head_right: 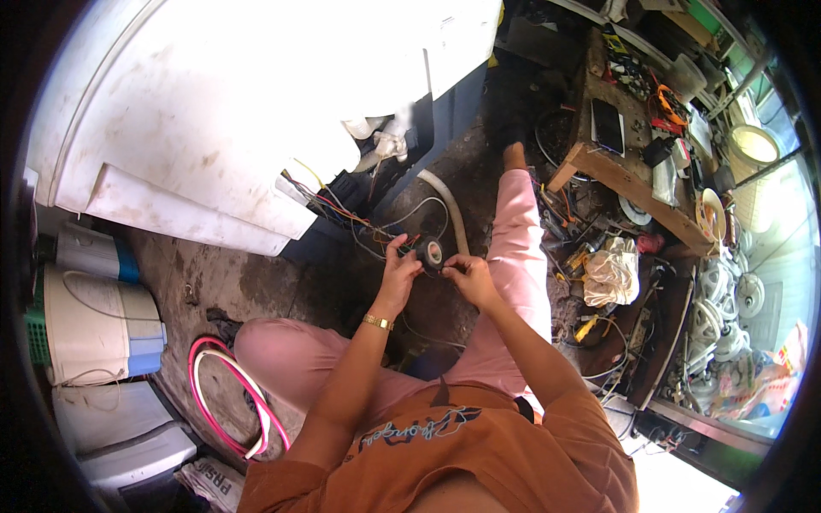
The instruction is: The person connects wires on a washing machine by hand and using yellow tape. They twist the wire ends together and secure the connection with the tape while kneeling on the workshop floor.
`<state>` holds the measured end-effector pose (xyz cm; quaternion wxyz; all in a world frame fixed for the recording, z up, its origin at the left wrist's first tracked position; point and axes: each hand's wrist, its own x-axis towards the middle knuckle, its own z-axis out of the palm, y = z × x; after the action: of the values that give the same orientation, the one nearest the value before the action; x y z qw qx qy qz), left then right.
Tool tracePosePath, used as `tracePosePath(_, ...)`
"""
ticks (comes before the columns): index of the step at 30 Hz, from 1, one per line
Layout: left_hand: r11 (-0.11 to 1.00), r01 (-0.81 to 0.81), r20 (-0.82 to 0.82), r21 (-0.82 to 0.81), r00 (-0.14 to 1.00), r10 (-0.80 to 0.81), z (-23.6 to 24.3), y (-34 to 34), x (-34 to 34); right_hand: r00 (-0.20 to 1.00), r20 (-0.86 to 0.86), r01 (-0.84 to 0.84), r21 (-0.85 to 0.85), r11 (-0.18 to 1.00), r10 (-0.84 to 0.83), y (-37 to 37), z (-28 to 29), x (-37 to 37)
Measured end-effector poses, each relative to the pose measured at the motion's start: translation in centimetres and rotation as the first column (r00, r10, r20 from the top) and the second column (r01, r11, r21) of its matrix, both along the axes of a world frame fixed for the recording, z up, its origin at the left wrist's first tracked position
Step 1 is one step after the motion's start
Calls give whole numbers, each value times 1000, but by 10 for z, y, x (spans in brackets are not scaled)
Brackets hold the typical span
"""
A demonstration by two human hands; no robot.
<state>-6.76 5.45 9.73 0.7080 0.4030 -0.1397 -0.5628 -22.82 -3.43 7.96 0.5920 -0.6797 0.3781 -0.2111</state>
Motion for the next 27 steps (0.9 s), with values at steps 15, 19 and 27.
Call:
tracePosePath(15, 900, 24, 821, 435, 400, -408, -27, -26, -8, 922, -254, -354, -858, 373, 291, -8, 69, 15)
tracePosePath(19, 925, -376, 985, -48, 139, 107, -18, -5, -34, 929, -277, -371, -680, 632, 246, -12, 35, -1)
tracePosePath(27, 922, -377, 740, 87, 644, 194, -36, 26, -49, 991, -40, -137, -227, 964, 131, 0, 40, 10)
